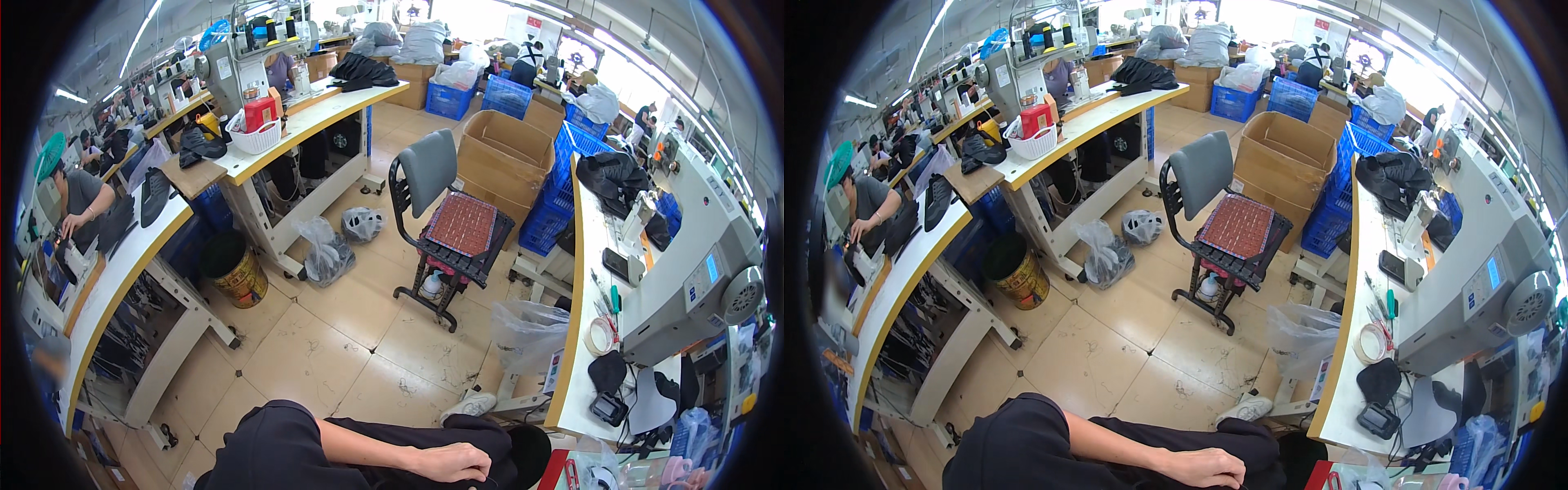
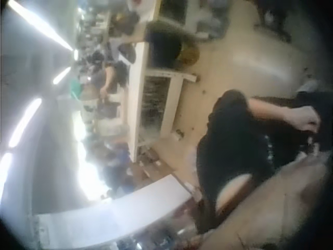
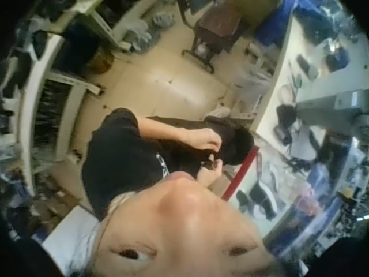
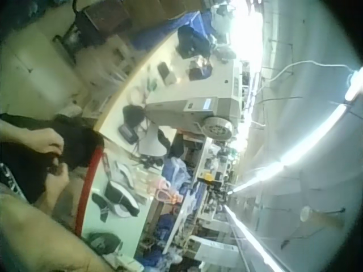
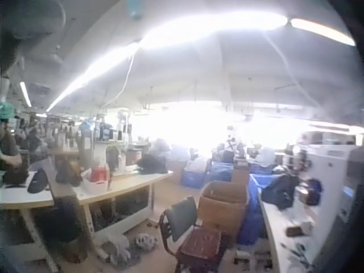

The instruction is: The person is preparing shoe components by attaching small parts or linings to leather pieces before stitching.

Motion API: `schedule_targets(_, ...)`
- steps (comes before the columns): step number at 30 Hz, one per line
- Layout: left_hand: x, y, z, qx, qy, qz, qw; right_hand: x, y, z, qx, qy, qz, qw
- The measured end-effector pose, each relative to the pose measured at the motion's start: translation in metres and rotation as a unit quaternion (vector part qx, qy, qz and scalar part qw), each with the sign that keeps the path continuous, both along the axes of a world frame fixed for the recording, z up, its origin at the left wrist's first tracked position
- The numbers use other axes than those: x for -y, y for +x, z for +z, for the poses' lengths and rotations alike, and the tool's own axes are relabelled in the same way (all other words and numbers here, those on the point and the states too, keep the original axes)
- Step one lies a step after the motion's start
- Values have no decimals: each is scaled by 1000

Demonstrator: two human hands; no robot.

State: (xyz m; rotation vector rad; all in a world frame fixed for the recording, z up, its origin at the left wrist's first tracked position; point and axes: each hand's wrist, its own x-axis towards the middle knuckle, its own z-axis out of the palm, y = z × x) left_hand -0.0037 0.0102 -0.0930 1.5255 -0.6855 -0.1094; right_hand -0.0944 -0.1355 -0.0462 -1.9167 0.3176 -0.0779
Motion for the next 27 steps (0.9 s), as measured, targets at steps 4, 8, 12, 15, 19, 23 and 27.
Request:
schedule_targets(4, -3, 2, 7, -69, 61, -35, 995, -19, 5, 45, -51, 68, -38, 996)
schedule_targets(8, 4, 0, -2, 31, 71, 8, 997, 0, 1, 10, 8, -17, 25, 1000)
schedule_targets(12, 0, 1, 3, -37, 64, 19, 997, -3, 6, 14, -34, 37, 32, 998)
schedule_targets(15, 8, 3, -4, 45, 52, 48, 996, -21, 15, 44, -68, 48, -33, 996)
schedule_targets(19, -4, 2, 10, -32, 15, 24, 999, -12, 23, 37, -126, 58, -14, 990)
schedule_targets(23, -11, 2, 2, -14, 21, 71, 997, 4, 33, 2, -47, 31, 101, 993)
schedule_targets(27, -20, 0, 7, 2, 43, 124, 991, -12, 42, 21, -65, 43, 100, 992)
